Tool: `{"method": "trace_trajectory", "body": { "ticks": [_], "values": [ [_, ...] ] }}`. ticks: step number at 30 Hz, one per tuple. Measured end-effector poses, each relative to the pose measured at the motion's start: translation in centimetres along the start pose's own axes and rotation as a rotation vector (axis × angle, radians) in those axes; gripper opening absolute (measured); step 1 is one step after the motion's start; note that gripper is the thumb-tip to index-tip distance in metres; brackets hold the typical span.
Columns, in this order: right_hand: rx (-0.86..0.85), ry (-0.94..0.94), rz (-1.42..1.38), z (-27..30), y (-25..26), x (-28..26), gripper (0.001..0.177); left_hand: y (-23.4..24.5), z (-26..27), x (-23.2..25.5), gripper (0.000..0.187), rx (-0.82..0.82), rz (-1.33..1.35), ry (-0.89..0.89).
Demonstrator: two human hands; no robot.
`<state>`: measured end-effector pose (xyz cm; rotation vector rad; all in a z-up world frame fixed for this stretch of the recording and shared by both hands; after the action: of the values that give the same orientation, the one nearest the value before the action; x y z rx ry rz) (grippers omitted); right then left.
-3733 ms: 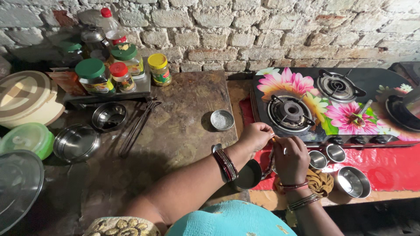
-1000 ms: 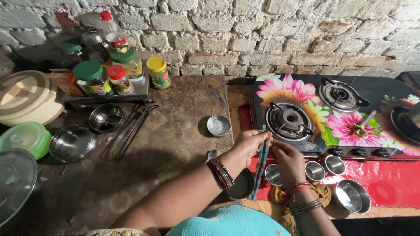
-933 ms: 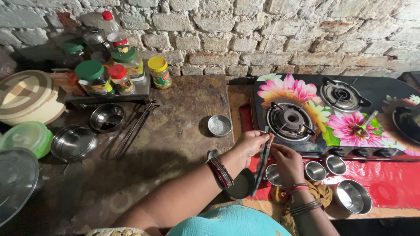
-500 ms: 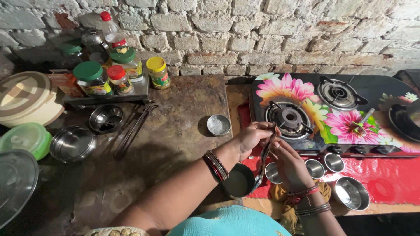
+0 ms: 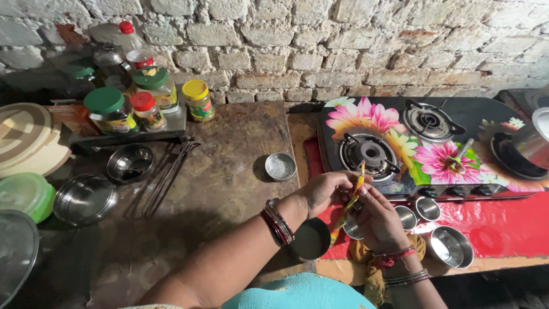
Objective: The person wipes small metal cups and tumblers dry with a cloth and arranges them in a row on the counter beside the gas stove, then strikes a match and lights the burner under a pot of milk.
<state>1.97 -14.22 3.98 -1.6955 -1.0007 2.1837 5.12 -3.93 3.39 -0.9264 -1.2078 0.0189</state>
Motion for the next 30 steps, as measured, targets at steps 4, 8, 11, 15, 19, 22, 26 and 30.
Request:
{"method": "trace_trajectory", "body": {
  "ticks": [4,8,11,15,19,22,26,30],
  "values": [
    [0.063,0.017,-0.013,0.1,0.7,0.1,0.031,0.5,-0.1,-0.4,0.034,-0.022,-0.188,-0.05],
    [0.031,-0.004,0.016,0.0,0.8,0.5,0.029,1.9,-1.0,-1.3,0.033,-0.038,-0.257,-0.137],
    [0.045,-0.008,0.042,-0.1,0.9,1.1,0.024,4.4,-2.1,-2.5,0.041,-0.014,-0.324,-0.129],
    [0.134,-0.035,0.116,0.0,1.5,2.1,0.019,10.5,-0.7,-2.8,0.042,0.252,-0.511,-0.056],
    [0.163,-0.031,0.139,-0.2,1.6,2.9,0.016,12.3,2.0,-2.1,0.031,0.396,-0.643,0.038],
    [0.168,-0.013,0.141,-0.4,1.6,3.0,0.017,13.1,5.4,-0.7,0.028,0.586,-1.125,0.25],
    [0.197,-0.001,0.158,-0.4,1.9,3.0,0.017,14.8,8.8,0.0,0.056,0.826,-1.503,0.59],
    [0.19,-0.027,0.151,-0.2,1.8,3.7,0.016,16.9,10.4,-3.1,0.056,0.794,-1.626,0.822]
  ]
}}
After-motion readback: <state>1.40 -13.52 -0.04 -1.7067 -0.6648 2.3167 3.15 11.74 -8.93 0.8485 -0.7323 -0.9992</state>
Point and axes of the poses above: each hand's wrist, its own z-axis away from the middle knuckle, its own y-axis out of the back of the hand, x = y × z, the point moved 8 cm from there along -z, towards the middle knuckle, and after that the axes turned 1 degree about -x, right-handed, at the moved point
